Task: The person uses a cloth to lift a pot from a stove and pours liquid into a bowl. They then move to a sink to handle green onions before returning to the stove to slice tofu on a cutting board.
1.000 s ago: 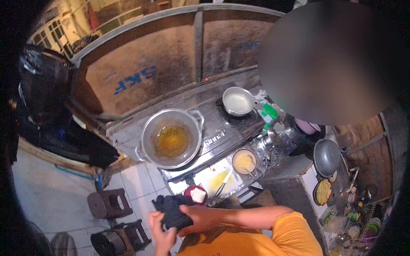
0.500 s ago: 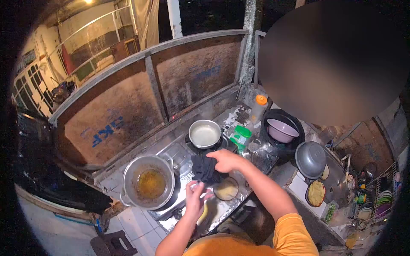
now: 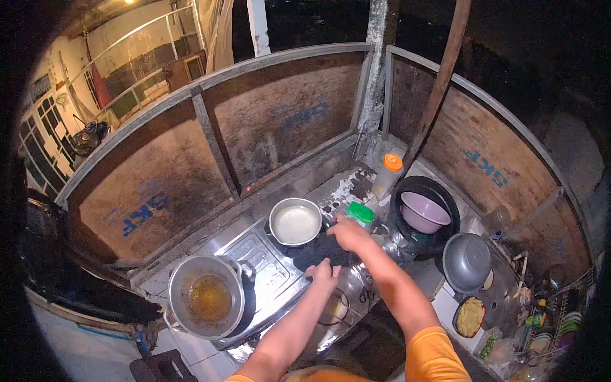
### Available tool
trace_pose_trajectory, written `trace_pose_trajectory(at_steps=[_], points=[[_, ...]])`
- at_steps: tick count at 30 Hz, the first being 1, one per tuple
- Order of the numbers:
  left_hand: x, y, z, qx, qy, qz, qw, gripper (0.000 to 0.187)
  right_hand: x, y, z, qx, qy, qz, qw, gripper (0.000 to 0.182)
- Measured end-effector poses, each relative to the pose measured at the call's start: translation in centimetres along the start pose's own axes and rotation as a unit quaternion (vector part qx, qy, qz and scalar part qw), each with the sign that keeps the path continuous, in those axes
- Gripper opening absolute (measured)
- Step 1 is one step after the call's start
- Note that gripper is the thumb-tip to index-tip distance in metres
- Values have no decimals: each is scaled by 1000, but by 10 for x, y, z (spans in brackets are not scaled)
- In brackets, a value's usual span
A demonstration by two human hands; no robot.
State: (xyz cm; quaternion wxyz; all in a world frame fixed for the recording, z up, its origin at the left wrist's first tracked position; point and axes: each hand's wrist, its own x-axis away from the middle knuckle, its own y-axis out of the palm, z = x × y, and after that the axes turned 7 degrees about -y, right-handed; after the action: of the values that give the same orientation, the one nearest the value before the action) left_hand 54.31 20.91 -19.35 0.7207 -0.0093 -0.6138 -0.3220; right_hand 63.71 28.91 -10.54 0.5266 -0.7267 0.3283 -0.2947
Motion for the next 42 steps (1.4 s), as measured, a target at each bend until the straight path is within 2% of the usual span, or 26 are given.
trace_pose_trajectory(at_steps=[5, 6, 8, 10, 12, 13, 14, 17, 18, 20, 21, 22, 23, 24, 25, 26, 28, 29, 32, 33, 34, 36, 37, 38, 40, 42], points=[[-37, 19, -16, 25, 2, -63, 998, 38, -30, 51, 30, -41, -10, 45, 998, 33], [-48, 15, -15, 26, 1, -60, 998, 38, -32, 55, 26, -40, 32, 74, 996, 33], [-75, 6, -12, 24, -45, -228, 972, 27, -38, 59, 27, -38, 70, 100, 992, 32], [-73, 7, -1, -3, -73, -220, 973, 22, -46, 66, 33, -73, 117, 65, 988, 34], [-56, 9, 12, 104, -138, -230, 958, 29, -48, 75, 36, -89, 122, 101, 983, 36], [-45, 10, 17, 132, -144, -238, 952, 42, -50, 80, 38, -105, 128, 137, 977, 38], [-37, 11, 26, 133, -141, -238, 952, 42, -52, 85, 41, -105, 126, 137, 977, 38], [-63, 3, 30, 143, -169, -389, 894, 56, -50, 86, 35, -188, 58, 128, 972, 47], [-60, 7, 28, 142, -168, -389, 894, 56, -51, 90, 33, -189, 57, 130, 972, 47], [-54, 18, 25, 128, -19, -242, 962, 30, -50, 98, 26, -242, 75, 327, 911, 47], [-52, 18, 27, 126, 8, -228, 966, 49, -49, 99, 15, -195, 200, 366, 888, 42], [-49, 18, 28, 127, 8, -228, 965, 49, -51, 94, 12, -194, 200, 366, 888, 42], [-46, 15, 27, 136, 11, -237, 962, 47, -52, 88, 11, -304, 337, 251, 855, 50], [-44, 12, 26, 145, 13, -246, 958, 46, -51, 82, 9, -400, 460, 126, 783, 60], [-52, 9, 23, 144, 13, -247, 958, 46, -72, 162, 55, -522, 454, 168, 702, 79], [-68, 2, 17, 113, 42, -247, 962, 45, -76, 171, 52, -522, 454, 170, 702, 79], [-60, 3, 21, 81, 73, -247, 963, 43, -87, 177, 37, -441, 527, 249, 682, 47], [-56, 2, 23, 59, 79, -236, 967, 39, -87, 176, 38, -442, 528, 249, 682, 47], [-46, 0, 33, 31, 97, -239, 966, 36, -84, 151, 39, -733, 388, 145, 540, 36], [-42, -2, 37, -40, 97, -216, 971, 36, -86, 151, 40, -779, 329, 130, 518, 34], [-39, -2, 40, -109, 97, -192, 970, 36, -89, 152, 41, -779, 328, 129, 518, 34], [-37, -2, 42, -172, 129, -154, 964, 34, -98, 148, 40, -706, 350, 86, 610, 34], [-37, -3, 41, -235, 161, -114, 952, 32, -99, 145, 37, -705, 351, 85, 610, 34], [-38, -3, 41, -235, 160, -114, 952, 32, -102, 140, 35, -621, 387, 74, 678, 39], [-46, -4, 37, -299, 252, -88, 916, 26, -107, 130, 28, -429, 441, 45, 787, 53], [-45, -3, 34, -334, 281, -56, 898, 22, -109, 122, 28, -404, 428, 14, 808, 61]])
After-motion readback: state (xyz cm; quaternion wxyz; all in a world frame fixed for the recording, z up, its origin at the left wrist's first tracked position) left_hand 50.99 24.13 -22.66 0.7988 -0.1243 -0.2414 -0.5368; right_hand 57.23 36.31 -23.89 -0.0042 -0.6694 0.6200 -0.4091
